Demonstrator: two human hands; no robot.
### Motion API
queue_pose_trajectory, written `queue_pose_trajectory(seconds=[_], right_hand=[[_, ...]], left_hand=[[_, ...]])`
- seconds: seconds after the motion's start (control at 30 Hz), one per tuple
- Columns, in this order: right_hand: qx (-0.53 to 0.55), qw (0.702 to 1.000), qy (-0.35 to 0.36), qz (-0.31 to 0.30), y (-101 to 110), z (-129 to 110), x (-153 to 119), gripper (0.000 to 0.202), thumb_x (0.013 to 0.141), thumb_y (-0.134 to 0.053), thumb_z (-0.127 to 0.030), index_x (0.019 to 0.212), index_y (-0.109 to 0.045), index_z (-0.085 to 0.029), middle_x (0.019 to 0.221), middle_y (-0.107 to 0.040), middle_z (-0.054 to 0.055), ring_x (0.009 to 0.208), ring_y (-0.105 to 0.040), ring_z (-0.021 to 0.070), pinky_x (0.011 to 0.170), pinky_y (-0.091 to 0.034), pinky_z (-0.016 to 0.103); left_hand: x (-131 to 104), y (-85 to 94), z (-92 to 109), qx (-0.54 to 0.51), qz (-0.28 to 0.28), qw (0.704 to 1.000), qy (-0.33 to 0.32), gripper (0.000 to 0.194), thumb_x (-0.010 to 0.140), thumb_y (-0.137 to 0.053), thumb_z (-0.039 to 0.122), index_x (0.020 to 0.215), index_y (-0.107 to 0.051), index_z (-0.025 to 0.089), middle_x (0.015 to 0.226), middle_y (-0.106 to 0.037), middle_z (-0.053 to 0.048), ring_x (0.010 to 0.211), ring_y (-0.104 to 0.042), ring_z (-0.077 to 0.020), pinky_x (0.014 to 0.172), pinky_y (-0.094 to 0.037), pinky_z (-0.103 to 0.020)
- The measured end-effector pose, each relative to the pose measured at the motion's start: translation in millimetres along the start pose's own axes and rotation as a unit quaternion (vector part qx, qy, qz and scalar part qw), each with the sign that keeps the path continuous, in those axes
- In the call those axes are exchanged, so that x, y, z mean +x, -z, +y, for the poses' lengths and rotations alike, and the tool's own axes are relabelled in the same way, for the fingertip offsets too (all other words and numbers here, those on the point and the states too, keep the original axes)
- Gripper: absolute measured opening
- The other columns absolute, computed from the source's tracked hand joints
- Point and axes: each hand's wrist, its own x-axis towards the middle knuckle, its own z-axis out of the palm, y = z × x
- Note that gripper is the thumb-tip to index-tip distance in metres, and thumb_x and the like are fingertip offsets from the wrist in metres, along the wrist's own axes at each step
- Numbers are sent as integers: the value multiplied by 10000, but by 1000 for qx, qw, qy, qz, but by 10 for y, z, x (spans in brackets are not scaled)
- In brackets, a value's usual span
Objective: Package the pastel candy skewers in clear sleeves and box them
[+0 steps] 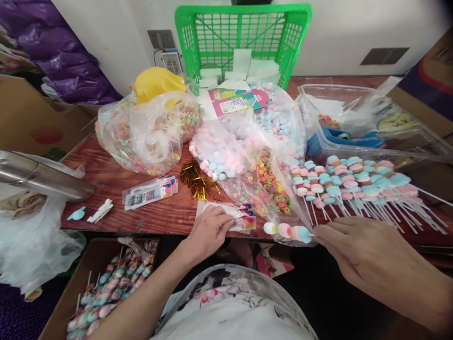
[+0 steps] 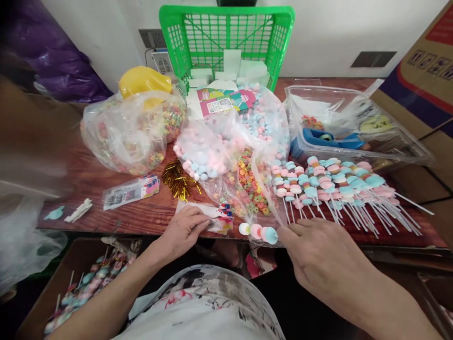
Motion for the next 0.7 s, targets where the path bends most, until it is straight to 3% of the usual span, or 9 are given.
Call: queue_pose_trajectory(seconds=[0.13, 0.23, 0.37, 0.47, 0.63, 0.7], right_hand=[[-45, 993, 78, -75, -106, -103, 270, 189, 671, -517, -27, 695, -560, -210, 583, -609, 17, 532, -547, 184, 558, -305, 314], [-65, 988, 114, -77, -206, -143, 333, 156, 700, -549, -53, 733, -567, -204, 658, -616, 44, 620, -552, 203, 621, -324, 329], [-107, 978, 156, -89, -180, -215, 352, 140, 741, -553, -75, 800, -591, -197, 743, -631, 85, 730, -564, 260, 707, -353, 387], [-102, 978, 159, -91, -134, -267, 374, 146, 755, -559, -89, 843, -610, -194, 758, -644, 96, 767, -576, 268, 718, -363, 387], [-57, 985, 130, -94, -199, -243, 373, 185, 722, -587, -81, 861, -636, -194, 749, -669, 87, 760, -599, 242, 679, -367, 342], [-49, 986, 121, -100, -227, -203, 365, 186, 716, -591, -84, 859, -643, -191, 744, -675, 86, 741, -603, 233, 667, -364, 333]], left_hand=[[22, 23, 46, 31, -25, 999, 21, 275, 955, -449, 264, 879, -707, 209, 860, -621, -43, 880, -529, -188, 801, -430, -323], [4, 8, 85, 63, -29, 997, 14, 259, 952, -451, 271, 914, -702, 219, 902, -616, -53, 908, -516, -199, 798, -436, -328], [-58, -60, 130, 112, -15, 994, 0, 202, 921, -486, 228, 933, -686, 203, 939, -615, -79, 928, -498, -231, 720, -441, -331], [-86, -130, 91, 106, 21, 994, -18, 187, 893, -497, 154, 847, -676, 183, 872, -620, -82, 892, -500, -232, 678, -434, -325], [-53, -187, -92, -38, 146, 988, -37, 145, 853, -587, 145, 722, -647, 162, 724, -604, -44, 760, -534, -176, 680, -446, -302], [-40, -170, -144, -41, 151, 986, -47, 108, 853, -607, 167, 764, -668, 164, 739, -626, -46, 760, -549, -179, 688, -454, -309]])
